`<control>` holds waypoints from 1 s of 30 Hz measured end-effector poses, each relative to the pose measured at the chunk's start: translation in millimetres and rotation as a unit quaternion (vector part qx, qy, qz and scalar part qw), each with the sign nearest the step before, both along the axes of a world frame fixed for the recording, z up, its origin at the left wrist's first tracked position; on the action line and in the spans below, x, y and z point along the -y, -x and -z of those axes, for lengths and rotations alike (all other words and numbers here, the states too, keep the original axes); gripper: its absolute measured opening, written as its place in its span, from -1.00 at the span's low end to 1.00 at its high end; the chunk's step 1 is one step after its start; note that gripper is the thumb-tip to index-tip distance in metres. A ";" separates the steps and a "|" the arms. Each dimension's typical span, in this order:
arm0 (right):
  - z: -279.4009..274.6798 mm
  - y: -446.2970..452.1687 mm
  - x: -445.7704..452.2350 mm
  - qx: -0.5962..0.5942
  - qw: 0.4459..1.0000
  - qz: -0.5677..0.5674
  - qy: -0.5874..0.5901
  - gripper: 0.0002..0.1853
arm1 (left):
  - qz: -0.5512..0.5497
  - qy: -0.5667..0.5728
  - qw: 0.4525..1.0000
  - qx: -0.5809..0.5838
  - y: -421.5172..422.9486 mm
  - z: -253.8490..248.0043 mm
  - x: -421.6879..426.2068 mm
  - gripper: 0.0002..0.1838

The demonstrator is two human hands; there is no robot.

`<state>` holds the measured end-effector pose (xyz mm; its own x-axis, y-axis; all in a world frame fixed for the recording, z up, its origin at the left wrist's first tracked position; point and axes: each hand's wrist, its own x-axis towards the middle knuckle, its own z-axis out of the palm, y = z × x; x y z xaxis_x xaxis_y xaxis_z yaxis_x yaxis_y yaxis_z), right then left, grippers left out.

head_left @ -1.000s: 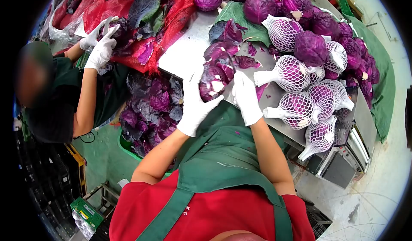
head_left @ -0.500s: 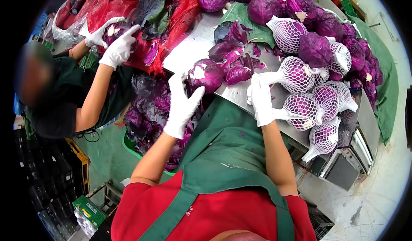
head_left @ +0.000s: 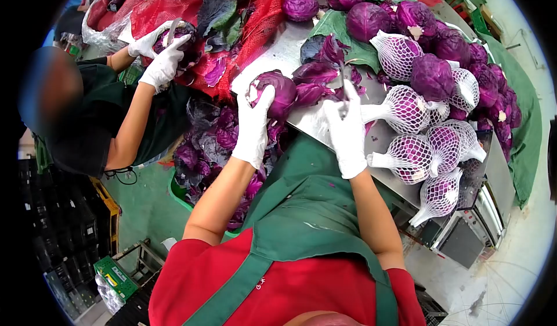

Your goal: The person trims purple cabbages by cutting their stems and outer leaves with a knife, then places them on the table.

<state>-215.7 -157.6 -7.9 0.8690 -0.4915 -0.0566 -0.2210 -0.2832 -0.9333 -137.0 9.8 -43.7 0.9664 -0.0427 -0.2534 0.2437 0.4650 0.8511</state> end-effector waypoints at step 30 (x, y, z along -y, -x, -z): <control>-4.3 -36.5 21.6 -0.006 0.975 -0.207 0.086 -0.59 | 0.277 -0.333 0.839 0.331 -21.9 -6.1 -19.8 0.04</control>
<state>-179.2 -179.2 -3.6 0.9946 -0.1027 -0.0146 -0.0646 -0.5027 -0.8621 -115.1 29.6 -37.6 0.7839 -0.5927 0.1846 -0.3625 -0.1956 0.9112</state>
